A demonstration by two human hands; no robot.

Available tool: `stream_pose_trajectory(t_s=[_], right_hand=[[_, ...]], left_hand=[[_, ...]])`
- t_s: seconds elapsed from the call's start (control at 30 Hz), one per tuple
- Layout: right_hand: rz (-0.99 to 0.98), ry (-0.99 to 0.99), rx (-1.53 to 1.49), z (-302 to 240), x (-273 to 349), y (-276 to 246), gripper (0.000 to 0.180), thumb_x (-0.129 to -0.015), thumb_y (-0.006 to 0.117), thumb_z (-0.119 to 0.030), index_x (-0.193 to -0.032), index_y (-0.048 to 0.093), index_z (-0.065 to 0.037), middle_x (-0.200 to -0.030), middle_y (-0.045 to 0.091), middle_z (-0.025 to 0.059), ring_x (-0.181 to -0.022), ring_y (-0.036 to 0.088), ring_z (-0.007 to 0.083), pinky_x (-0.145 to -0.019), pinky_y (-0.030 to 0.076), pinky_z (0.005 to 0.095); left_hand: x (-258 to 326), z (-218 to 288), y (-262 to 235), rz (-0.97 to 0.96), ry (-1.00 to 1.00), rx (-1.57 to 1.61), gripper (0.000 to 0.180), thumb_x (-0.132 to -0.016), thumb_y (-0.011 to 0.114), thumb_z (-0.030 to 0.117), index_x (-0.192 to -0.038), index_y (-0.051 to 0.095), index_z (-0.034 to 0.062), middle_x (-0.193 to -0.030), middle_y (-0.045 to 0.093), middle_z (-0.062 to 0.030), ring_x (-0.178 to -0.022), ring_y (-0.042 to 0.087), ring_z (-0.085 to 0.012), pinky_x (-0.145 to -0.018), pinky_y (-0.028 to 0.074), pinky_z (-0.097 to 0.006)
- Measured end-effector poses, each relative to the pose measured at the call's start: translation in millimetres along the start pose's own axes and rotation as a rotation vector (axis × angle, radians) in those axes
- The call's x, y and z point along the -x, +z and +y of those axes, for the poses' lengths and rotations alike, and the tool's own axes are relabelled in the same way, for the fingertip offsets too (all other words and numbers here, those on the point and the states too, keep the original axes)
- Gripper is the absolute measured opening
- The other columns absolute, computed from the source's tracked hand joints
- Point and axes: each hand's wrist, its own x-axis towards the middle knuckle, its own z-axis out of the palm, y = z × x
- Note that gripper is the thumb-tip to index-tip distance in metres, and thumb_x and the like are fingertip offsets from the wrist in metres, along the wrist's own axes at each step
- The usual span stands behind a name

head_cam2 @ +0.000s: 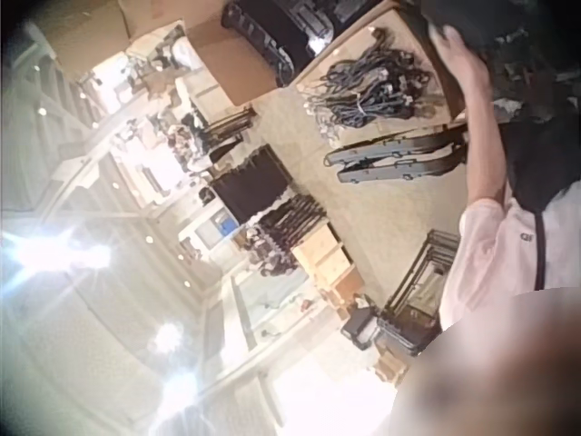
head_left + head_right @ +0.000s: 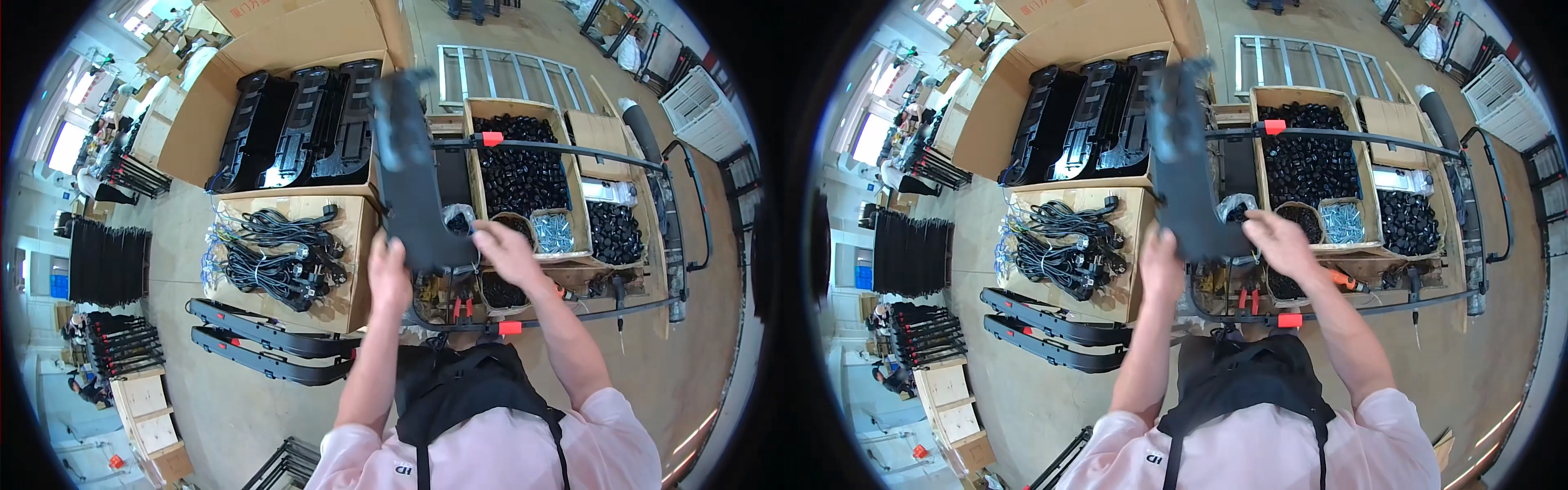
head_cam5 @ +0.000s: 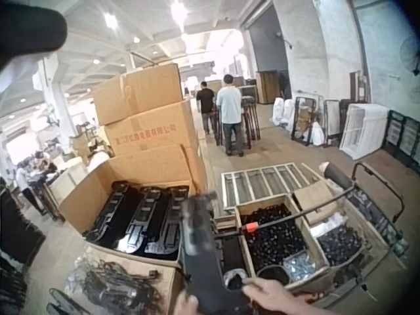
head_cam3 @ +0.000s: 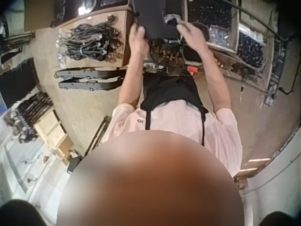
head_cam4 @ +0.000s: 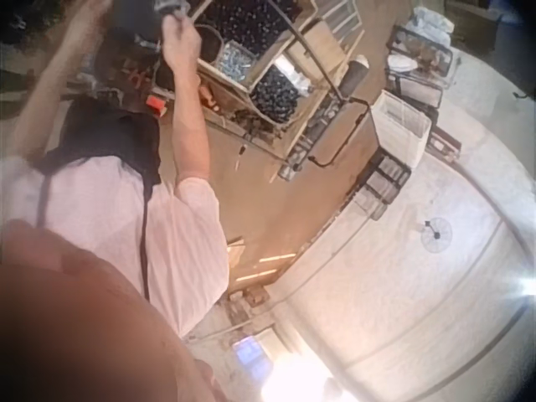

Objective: Assembling lawn mower handle components by attaching plastic covers and securing them with an electric screwdriver.

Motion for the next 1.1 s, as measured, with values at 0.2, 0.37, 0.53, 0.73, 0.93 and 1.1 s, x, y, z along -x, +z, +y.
stream_pose_trajectory(t_s=[0.2,0.37,0.53,0.73,0.93,1.1], right_hand=[[-0.069,0.096,-0.311,65,7,80,0.041,-0.104,0.063,-0.016,-0.137,0.053,0.006,-0.094,0.071,0.0088,-0.085,0.066,0.0142,-0.080,0.054,0.0323],[-0.010,0.005,-0.247,94,25,113,0.028,-0.104,0.061,-0.013,-0.126,0.056,0.001,-0.088,0.069,0.0074,-0.080,0.064,0.0150,-0.076,0.052,0.0332],[-0.022,0.056,-0.159,99,35,114,0.027,-0.103,0.062,-0.015,-0.123,0.056,0.001,-0.086,0.069,0.0094,-0.078,0.065,0.0180,-0.075,0.052,0.0348],[-0.069,0.121,-0.117,94,37,98,0.038,-0.100,0.066,-0.023,-0.128,0.058,0.001,-0.093,0.074,0.0150,-0.086,0.073,0.0272,-0.081,0.056,0.0405],[-0.011,0.123,-0.213,91,92,-21,0.029,-0.098,0.068,-0.024,-0.116,0.069,-0.001,-0.091,0.073,0.0056,-0.080,0.067,0.0143,-0.074,0.054,0.0320],[-0.334,0.442,-0.404,117,202,-100,0.021,-0.097,0.068,-0.021,-0.098,0.075,-0.002,-0.080,0.071,0.0036,-0.066,0.063,0.0110,-0.063,0.051,0.0275]], left_hand=[[70,-91,-47,-0.012,-0.067,0.068,0.051,-0.107,0.055,0.017,-0.152,0.043,-0.0042,-0.146,0.055,-0.0166,-0.132,0.055,-0.0255,-0.115,0.042,-0.041],[72,-115,-55,0.189,0.436,-1.074,0.054,-0.106,0.049,0.016,-0.153,0.040,-0.0083,-0.151,0.048,-0.0296,-0.140,0.048,-0.0420,-0.121,0.034,-0.046],[81,-126,-52,0.174,0.294,-0.998,0.054,-0.108,0.045,0.016,-0.157,0.036,-0.0038,-0.157,0.046,-0.0280,-0.145,0.045,-0.0415,-0.122,0.034,-0.048],[83,-124,-49,0.155,0.223,-0.961,0.055,-0.107,0.047,0.014,-0.158,0.036,-0.0029,-0.157,0.045,-0.0278,-0.144,0.046,-0.0404,-0.121,0.035,-0.047],[70,-79,28,0.012,0.582,-1.120,0.028,-0.096,0.067,0.010,-0.123,0.065,0.0002,-0.119,0.066,-0.0213,-0.114,0.062,-0.0371,-0.103,0.048,-0.045],[36,-159,116,-0.858,0.375,-1.217,0.017,-0.096,0.066,0.019,-0.103,0.075,0.0063,-0.103,0.072,-0.0142,-0.104,0.068,-0.0353,-0.095,0.055,-0.043]])
